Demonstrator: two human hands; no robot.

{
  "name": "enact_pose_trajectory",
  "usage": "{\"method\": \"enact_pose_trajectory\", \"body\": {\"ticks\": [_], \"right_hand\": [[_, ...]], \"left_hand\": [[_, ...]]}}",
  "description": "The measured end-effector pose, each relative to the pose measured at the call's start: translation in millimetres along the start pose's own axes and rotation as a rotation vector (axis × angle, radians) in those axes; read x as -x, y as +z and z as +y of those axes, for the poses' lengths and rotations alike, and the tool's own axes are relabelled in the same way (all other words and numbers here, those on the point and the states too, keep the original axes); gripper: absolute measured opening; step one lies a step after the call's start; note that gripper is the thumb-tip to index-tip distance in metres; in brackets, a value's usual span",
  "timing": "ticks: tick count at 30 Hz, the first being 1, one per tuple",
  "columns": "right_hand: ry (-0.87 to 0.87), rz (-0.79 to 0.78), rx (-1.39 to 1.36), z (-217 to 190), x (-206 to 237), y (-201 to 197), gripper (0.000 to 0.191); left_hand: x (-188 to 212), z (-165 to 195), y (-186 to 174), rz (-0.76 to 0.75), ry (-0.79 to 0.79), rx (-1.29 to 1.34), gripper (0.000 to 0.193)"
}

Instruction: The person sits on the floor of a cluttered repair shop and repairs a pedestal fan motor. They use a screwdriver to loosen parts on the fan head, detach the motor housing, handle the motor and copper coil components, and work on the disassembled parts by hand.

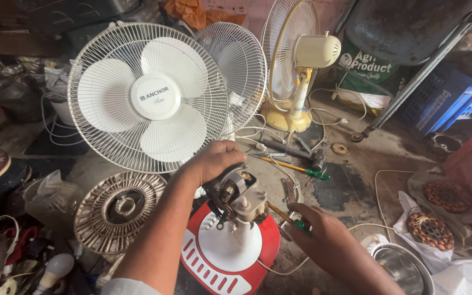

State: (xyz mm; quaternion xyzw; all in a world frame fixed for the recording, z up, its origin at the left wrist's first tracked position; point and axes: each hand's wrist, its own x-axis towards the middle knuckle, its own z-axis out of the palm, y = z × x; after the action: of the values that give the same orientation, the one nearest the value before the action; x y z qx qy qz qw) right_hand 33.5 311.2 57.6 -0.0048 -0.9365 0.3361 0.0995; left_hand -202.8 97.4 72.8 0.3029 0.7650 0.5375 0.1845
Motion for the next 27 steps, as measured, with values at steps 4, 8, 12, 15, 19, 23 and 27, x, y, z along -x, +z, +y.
{"method": "enact_pose_trajectory", "body": {"ticks": [4,8,12,15,19,23,27], "right_hand": [[0.176,-0.061,0.016,-10,4,3,0.029],[0.452,-0.105,-0.130,-13,20,7,0.030],[0.393,-0.315,-0.535,6,49,11,0.027],[0.386,-0.263,-0.827,29,86,28,0.025],[0.595,-0.086,-1.208,50,94,73,0.029],[0.519,-0.031,-1.368,49,78,95,0.025],[0.619,-0.023,-1.469,32,86,76,0.023]], "left_hand": [[9,8,13,0.005,0.052,-0.055,0.029],[37,36,36,0.015,0.086,-0.119,0.029],[79,68,58,-0.004,0.196,-0.170,0.028],[109,85,71,-0.042,0.233,-0.167,0.024],[128,98,87,-0.073,0.397,-0.251,0.023],[135,104,97,-0.081,0.434,-0.266,0.022],[136,104,98,-0.060,0.419,-0.281,0.022]]}}
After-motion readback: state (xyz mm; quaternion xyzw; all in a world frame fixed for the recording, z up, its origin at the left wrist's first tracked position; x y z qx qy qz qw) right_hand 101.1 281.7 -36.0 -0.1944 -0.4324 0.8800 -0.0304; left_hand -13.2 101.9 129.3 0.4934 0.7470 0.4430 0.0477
